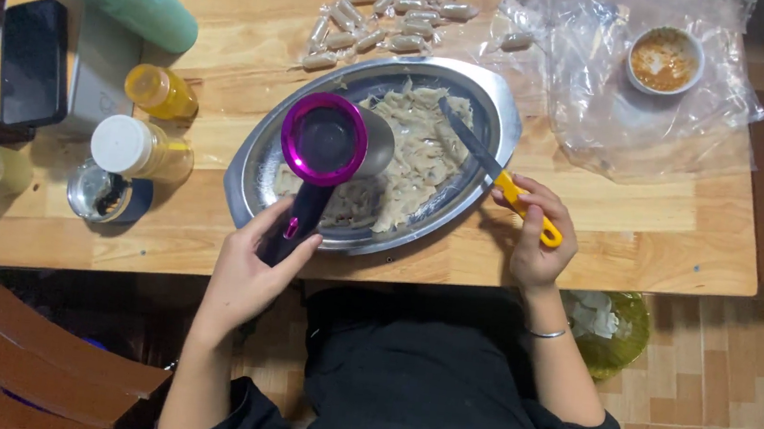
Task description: The person uses a hair dryer to blow hot air onto a tray of shredded food while simultaneously using a knife to spread and separate the pieces. The person holds the hair dryer in the left hand and the knife in the right hand, working over a metal tray on a wooden table.
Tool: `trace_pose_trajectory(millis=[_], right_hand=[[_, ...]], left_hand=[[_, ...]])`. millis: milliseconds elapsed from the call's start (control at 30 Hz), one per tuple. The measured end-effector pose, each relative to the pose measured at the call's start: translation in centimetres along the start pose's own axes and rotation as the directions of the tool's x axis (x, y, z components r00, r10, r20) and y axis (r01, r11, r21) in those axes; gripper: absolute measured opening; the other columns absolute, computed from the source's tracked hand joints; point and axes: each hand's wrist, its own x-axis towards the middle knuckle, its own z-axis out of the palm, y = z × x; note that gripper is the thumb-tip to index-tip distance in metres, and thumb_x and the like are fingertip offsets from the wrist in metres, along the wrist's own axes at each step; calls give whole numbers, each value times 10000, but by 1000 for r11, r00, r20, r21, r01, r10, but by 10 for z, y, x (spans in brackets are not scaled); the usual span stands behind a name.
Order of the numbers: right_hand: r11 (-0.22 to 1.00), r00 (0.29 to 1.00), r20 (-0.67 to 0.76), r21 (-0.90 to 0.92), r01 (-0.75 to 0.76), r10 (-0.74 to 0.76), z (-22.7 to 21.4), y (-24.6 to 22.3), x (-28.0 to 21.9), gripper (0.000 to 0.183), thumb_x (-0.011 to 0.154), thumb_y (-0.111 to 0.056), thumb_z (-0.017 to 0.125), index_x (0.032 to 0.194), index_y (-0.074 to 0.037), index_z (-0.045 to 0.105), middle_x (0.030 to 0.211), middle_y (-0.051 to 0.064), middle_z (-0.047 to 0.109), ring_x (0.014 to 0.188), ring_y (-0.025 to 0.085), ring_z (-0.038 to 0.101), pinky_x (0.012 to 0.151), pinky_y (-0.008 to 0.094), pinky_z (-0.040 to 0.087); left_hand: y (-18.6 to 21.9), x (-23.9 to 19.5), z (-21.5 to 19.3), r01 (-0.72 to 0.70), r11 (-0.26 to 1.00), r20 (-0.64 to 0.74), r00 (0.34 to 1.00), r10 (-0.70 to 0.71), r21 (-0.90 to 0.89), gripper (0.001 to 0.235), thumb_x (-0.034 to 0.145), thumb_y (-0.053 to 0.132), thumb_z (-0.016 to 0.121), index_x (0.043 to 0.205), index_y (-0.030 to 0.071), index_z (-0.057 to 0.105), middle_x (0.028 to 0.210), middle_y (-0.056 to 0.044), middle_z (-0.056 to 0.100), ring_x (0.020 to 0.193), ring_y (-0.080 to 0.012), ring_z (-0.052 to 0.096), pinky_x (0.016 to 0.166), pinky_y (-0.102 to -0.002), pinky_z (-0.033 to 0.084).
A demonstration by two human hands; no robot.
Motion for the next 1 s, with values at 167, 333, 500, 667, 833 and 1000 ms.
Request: trace_pose_trajectory(millis=[167, 333, 500, 667, 833, 1000], right_hand=[[995, 992, 125, -99, 16, -3, 9, -20, 10, 110, 1041, 29, 580, 1087, 100, 650, 1263, 333, 662, 1075, 424, 709, 861, 490, 609], [968, 960, 279, -229, 101, -34, 13, -20, 12, 102, 972, 43, 680, 1055, 47, 739, 1209, 269, 730, 1081, 420, 724, 908, 493, 579], [919, 840, 537, -290, 266, -73, 3, -14, 15, 217, 995, 21, 694, 1208, -9, 675, 1315, 191, 678, 1217, 373, 653, 1091, 483, 539], [870, 781, 624, -387, 306, 3, 0, -6, 13, 249, 988, -27, 682, 1225, -103, 696, 1362, 96, 685, 1321, 334, 609, 1107, 456, 399], [861, 777, 630, -397, 317, 4, 5, -10, 15, 230, 951, -24, 731, 1172, -86, 726, 1359, 110, 676, 1307, 336, 605, 1096, 463, 414], [873, 787, 617, -374, 313, -18, 10, -17, 17, 259, 923, -80, 756, 1178, -95, 710, 1381, 114, 647, 1293, 317, 613, 1088, 458, 445]], left_hand=[[0, 9, -6, -48, 993, -81, 995, 58, 110, 485, 865, 148, 821, 1312, 25, 678, 1102, -227, 753, 1067, -300, 720, 859, -419, 578], [-4, -7, -29, 12, 984, -138, 990, 13, 179, 479, 873, 140, 811, 1307, -9, 672, 1091, -280, 739, 1052, -377, 720, 833, -465, 580], [-3, -37, -46, 199, 957, -113, 978, -178, 212, 494, 873, 244, 721, 1333, 77, 656, 1231, -37, 748, 1145, -134, 685, 1015, -273, 494], [-21, -59, -39, 193, 965, -130, 977, -171, 179, 455, 832, 168, 779, 1266, 55, 704, 1178, -35, 770, 1055, -87, 686, 999, -243, 501], [-18, -60, -27, 133, 980, -59, 990, -125, 148, 496, 816, 138, 781, 1293, 38, 687, 1233, -72, 768, 1119, -116, 709, 1032, -259, 516], [-1, -40, -18, 122, 978, 6, 992, -125, 167, 510, 824, 205, 784, 1307, 72, 686, 1211, -17, 775, 1143, -86, 682, 1038, -245, 477]])
